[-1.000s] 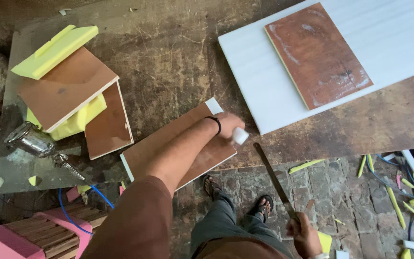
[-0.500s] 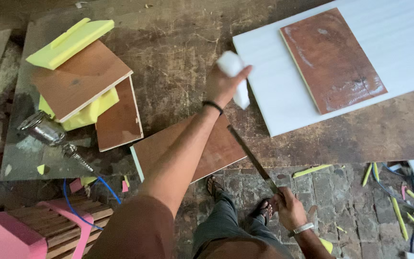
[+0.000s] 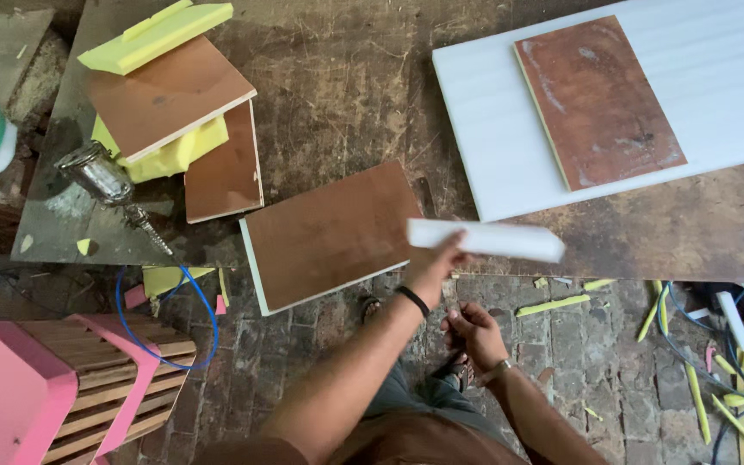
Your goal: The person fills a spray gun with liquid from a container and sprays two rectangular boards on a workbench. After spraying, the person uses a metal bar to cut a white strip from the edge of one board and then cuts a similar strip from the second board.
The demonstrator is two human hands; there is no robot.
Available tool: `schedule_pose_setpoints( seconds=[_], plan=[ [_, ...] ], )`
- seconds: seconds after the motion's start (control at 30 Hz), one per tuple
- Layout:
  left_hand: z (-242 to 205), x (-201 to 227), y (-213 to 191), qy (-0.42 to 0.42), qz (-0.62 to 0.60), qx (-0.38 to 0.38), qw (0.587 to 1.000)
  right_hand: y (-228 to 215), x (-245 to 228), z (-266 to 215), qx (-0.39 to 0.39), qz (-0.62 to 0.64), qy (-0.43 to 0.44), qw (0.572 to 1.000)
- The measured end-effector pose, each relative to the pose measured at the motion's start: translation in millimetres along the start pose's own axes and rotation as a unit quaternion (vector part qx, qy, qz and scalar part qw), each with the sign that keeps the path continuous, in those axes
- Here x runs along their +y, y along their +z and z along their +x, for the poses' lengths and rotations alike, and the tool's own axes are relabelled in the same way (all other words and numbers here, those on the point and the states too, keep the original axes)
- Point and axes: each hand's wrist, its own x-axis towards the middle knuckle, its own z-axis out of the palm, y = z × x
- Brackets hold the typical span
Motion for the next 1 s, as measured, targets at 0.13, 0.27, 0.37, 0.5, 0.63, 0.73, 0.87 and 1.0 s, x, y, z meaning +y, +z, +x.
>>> schedule_pose_setpoints(
  seconds=[0.13,0.27,0.37,0.5,0.63,0.73,0.87,1.0],
  plan=[
    [-27.0,2.7,19.3,0.008,0.043,-0.222,0.974,-12.9,3.4,-12.5,0.149,0.012,-0.051,0.987],
    [1.8,48.9,-50.7,0.092,0.321,-0.156,0.930,-60.0,-12.1,-28.1,0.344,0.295,-0.277,0.847],
    [43.3,89.7,-142.1,0.048,0.601,-0.026,0.797,-62.6,0.9,-20.6,0.374,0.141,-0.256,0.880],
    [95.2,141.5,-256.7,-0.029,0.772,0.031,0.635,6.8,50.1,19.5,0.255,0.078,-0.167,0.949],
    [94.0,136.3,-299.0,0.001,0.791,0.022,0.611,97.4,93.0,73.2,0.224,0.031,-0.118,0.967],
    [63.7,123.6,-297.3,-0.038,0.800,0.074,0.594,142.3,86.1,107.4,0.265,-0.111,-0.174,0.942],
    [3.4,105.7,-289.6,-0.022,0.743,0.136,0.655,155.0,10.2,135.1,0.295,-0.312,-0.202,0.880],
    [-47.2,61.4,-255.9,-0.183,0.387,0.032,0.903,156.3,-64.0,154.6,0.294,-0.333,-0.190,0.876]
  ],
)
